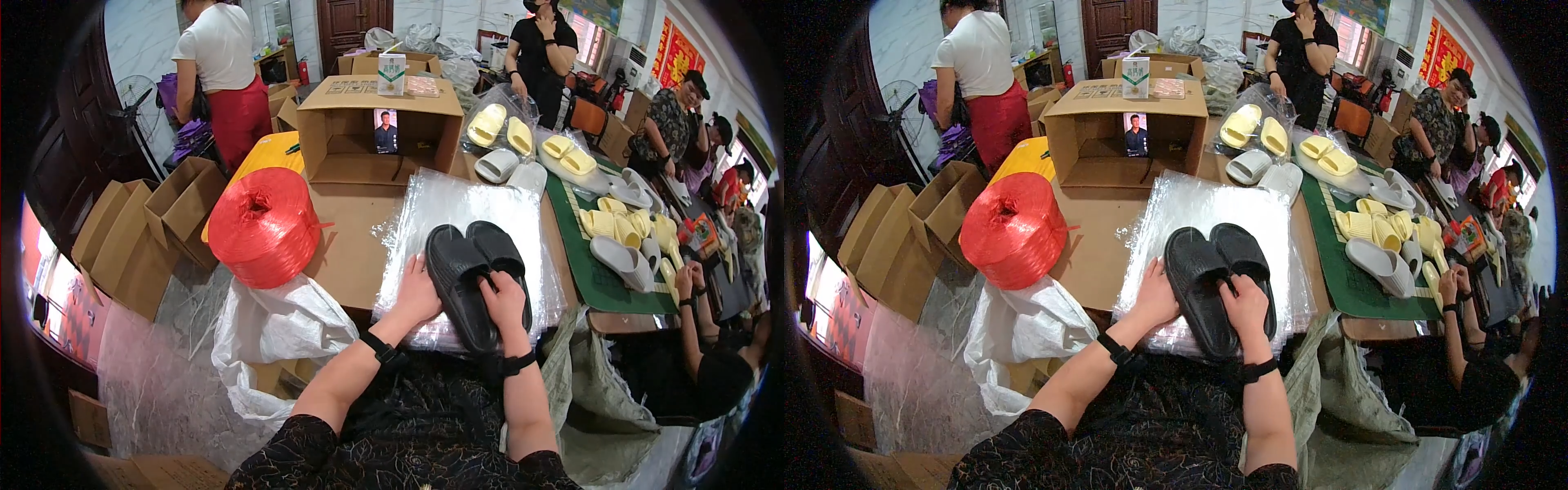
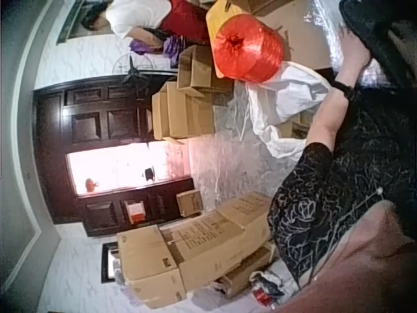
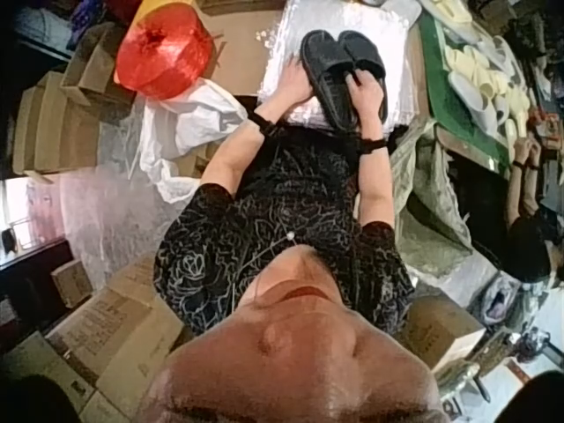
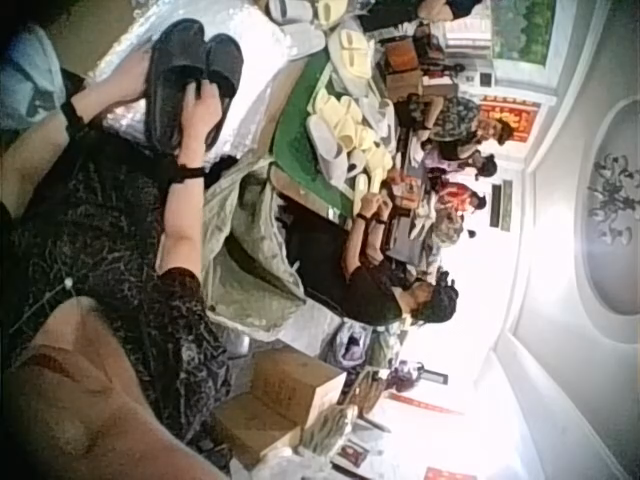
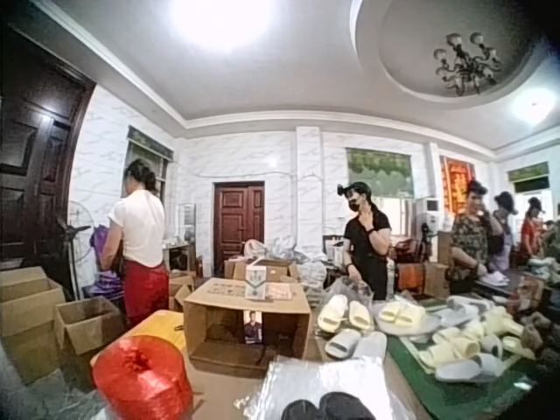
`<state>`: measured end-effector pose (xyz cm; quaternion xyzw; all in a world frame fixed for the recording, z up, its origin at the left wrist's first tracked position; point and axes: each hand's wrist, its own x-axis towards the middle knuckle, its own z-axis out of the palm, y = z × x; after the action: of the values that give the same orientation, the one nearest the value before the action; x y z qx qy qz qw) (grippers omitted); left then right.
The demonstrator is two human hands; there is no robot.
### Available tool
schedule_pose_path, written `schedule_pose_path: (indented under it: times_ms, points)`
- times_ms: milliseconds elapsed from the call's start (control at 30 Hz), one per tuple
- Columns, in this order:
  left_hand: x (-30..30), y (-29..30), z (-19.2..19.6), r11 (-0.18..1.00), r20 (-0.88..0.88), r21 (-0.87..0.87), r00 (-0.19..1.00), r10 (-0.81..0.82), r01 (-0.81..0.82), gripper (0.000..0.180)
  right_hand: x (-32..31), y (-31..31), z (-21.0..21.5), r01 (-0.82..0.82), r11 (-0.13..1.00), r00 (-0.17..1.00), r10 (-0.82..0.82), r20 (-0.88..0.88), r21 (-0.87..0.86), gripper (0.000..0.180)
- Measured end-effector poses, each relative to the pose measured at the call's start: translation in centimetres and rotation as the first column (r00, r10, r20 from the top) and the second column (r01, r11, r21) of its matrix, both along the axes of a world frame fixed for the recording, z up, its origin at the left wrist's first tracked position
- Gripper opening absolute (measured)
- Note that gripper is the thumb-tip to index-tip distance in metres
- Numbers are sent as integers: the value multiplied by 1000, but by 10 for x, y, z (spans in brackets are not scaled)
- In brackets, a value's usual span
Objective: The recorder is packing various pairs of sandals into plastic bags and larger shipping sacks.
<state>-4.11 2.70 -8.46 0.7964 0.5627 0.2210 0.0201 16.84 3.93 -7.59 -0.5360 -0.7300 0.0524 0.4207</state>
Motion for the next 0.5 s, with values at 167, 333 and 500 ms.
schedule_pose_path:
  times_ms: [167, 333, 500]
  points:
    - [-4, 4, -14, 1000, -69, 4, 997, 29, -29, 66, 8, 0, 15, 27, 999, 996, -30, -87, -35, 25]
    - [-17, 3, 18, 975, 42, -165, 989, -144, 149, 87, 41, -16, 22, 199, 974, 890, -135, -435, 106, 23]
    - [-20, -19, 35, 886, 0, -137, 894, -447, 443, 82, 102, -55, 17, 154, 984, 726, -52, -686, 89, 14]
